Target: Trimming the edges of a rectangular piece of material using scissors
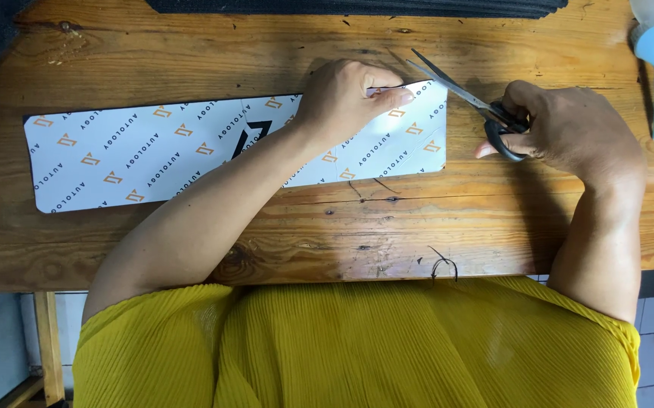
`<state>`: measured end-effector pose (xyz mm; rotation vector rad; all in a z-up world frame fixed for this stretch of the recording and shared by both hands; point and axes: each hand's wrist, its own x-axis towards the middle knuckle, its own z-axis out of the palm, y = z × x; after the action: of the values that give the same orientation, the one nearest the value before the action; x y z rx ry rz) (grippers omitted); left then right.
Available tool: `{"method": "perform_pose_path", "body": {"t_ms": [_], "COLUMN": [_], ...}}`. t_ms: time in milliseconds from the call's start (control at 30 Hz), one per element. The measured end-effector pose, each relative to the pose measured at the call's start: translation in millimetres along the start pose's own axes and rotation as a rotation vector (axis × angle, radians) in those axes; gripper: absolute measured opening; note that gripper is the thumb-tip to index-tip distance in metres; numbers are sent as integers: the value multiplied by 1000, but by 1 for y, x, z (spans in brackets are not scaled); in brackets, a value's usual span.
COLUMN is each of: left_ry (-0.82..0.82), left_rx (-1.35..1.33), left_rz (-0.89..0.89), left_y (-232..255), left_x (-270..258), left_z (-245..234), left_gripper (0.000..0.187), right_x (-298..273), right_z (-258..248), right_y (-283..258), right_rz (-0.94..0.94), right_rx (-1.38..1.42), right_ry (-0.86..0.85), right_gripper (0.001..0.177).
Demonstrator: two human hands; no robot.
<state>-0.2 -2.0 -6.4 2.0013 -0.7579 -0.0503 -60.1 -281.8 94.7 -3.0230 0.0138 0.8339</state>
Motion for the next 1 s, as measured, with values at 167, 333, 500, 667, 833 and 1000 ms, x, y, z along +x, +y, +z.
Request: {"method": "perform_pose_path", "body": {"t_ms": [167,333,500,667,833,1000], "left_ry": [-11,-33,-25,2,-24,-22], "left_rx": [14,14,35,24,6,17], "left_rz": [-23,-40,-7,-1,-7,-35], "left_y": [0,-2,-4,-1,-2,0], "left_x": [0,1,1,1,0,0], "left_z": [0,1,3,1,1,1], "left_gripper": [33,34,41,37,39,38], "right_x": [6,10,12,7,6,8], "right_z": [-1,0,1,-5,-7,-5], "right_y": [-1,2,6,0,-2,-1], "right_rz": [12,-17,-13,10,24,44], "right_rx": [4,4,43,62,72,76], "right_ry": [-26,-24,-41,-46,-56,-38], "right_gripper": [58,57,58,55,51,55]}}
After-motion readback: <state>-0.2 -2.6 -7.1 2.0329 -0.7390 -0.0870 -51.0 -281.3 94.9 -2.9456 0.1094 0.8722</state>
